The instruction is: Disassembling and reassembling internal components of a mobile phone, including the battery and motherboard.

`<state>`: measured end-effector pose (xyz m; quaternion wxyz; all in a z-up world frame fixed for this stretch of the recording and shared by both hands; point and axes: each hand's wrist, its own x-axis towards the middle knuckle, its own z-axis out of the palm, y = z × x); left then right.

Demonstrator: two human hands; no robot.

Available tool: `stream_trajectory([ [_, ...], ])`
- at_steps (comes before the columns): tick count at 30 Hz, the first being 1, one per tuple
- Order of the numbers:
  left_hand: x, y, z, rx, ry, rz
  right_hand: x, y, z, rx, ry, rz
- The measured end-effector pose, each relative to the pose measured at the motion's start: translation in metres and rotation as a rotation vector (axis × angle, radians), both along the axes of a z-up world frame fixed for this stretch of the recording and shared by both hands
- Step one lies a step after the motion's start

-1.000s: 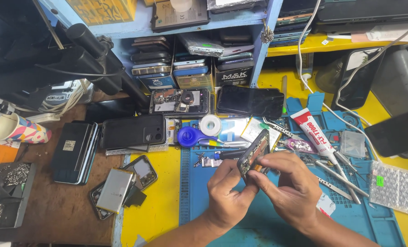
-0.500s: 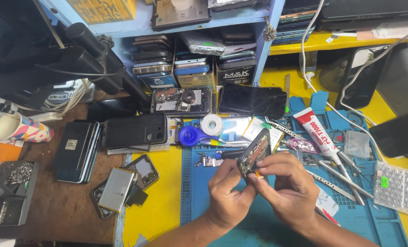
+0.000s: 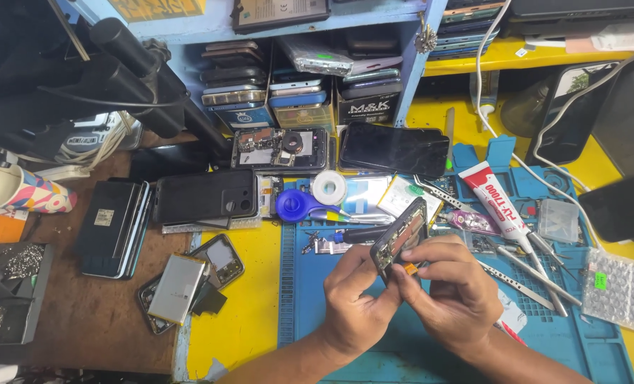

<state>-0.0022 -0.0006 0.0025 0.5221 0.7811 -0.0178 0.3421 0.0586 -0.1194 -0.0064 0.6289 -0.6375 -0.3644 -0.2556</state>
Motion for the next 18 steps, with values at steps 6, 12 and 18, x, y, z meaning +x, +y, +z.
stream_trajectory([
  [6, 0.0, 0.0, 0.001, 0.06, -0.016, 0.003, 0.0, -0.002, 0.001, -0.041, -0.057, -0.056],
  [12, 0.002, 0.003, 0.0, 0.082, -0.059, -0.016, -0.001, -0.006, 0.015, -0.207, -0.126, -0.094],
  [18, -0.003, 0.003, -0.008, 0.074, -0.048, -0.03, -0.001, -0.013, 0.014, -0.251, -0.202, -0.061],
])
